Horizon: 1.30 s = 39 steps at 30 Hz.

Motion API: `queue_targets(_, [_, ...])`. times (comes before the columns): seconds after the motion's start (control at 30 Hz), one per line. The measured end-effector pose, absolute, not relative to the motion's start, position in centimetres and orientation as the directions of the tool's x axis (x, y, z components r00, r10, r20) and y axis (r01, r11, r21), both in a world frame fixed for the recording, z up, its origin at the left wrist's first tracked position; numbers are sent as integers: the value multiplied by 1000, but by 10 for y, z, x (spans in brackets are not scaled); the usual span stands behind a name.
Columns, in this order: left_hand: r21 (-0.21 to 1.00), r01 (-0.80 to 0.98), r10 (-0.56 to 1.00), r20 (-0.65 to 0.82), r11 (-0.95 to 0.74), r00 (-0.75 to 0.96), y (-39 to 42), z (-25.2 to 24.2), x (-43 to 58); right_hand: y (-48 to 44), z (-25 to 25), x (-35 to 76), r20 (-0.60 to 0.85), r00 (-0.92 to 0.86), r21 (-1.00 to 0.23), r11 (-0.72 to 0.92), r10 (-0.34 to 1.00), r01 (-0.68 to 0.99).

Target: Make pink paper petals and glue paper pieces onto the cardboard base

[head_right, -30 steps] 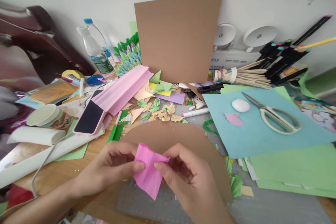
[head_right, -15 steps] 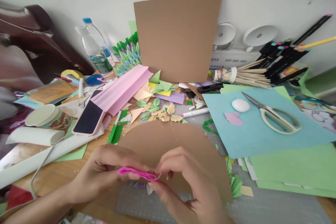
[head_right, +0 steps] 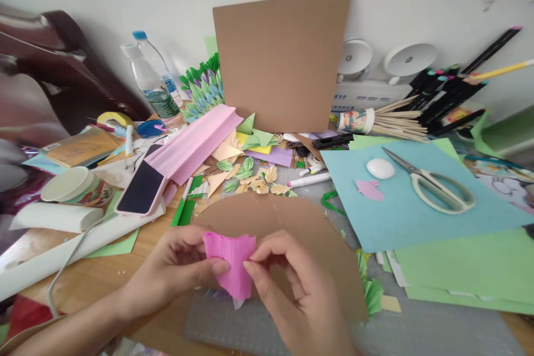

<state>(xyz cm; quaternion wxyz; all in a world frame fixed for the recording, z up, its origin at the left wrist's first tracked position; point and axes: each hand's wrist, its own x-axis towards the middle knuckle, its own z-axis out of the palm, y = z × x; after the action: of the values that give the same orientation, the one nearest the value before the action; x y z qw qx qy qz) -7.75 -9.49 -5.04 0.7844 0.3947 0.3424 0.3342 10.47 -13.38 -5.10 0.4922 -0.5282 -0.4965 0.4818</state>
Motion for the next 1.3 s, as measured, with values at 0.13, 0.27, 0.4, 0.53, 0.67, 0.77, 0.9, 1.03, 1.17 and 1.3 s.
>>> queue_targets(0.13, [950,-166,884,-170,265,436,-95,-48,-75,-130,-52,107,105,-1,-980,104,994,168])
queue_targets(0.27, [996,-67,877,-14,53,480,-93,-38,-74,-133,-52,108,247,16,-945,237,969,225])
queue_targets(0.4, [993,-66,810,121,-101,573,-91,-27,-75,-138,-48,111,361,12,-916,352,932,192])
queue_targets(0.53, [980,45,822,136,-192,553,-90,-18,-76,-141,-39,114,276,17,-952,271,961,143])
queue_targets(0.67, [955,92,854,205,-281,479,-95,-14,-78,-145,-31,113,86,15,-995,85,996,54])
queue_targets(0.77, [961,119,871,170,-251,461,-102,-14,-80,-151,-26,111,-36,11,-999,-36,999,-20])
queue_targets(0.9, [988,107,898,55,-112,436,-111,-12,-80,-158,-24,110,-160,-14,-980,-161,987,-114])
queue_targets(1.03, [996,81,903,-74,44,424,-117,-11,-79,-161,-26,108,-256,-66,-941,-264,964,-209])
queue_targets(1.17, [994,56,878,-105,89,467,-123,-12,-81,-165,-27,105,-300,-77,-922,-310,951,-234])
queue_targets(1.3, [985,84,822,-172,151,543,-127,-16,-85,-169,-28,100,-304,-92,-911,-318,948,-263])
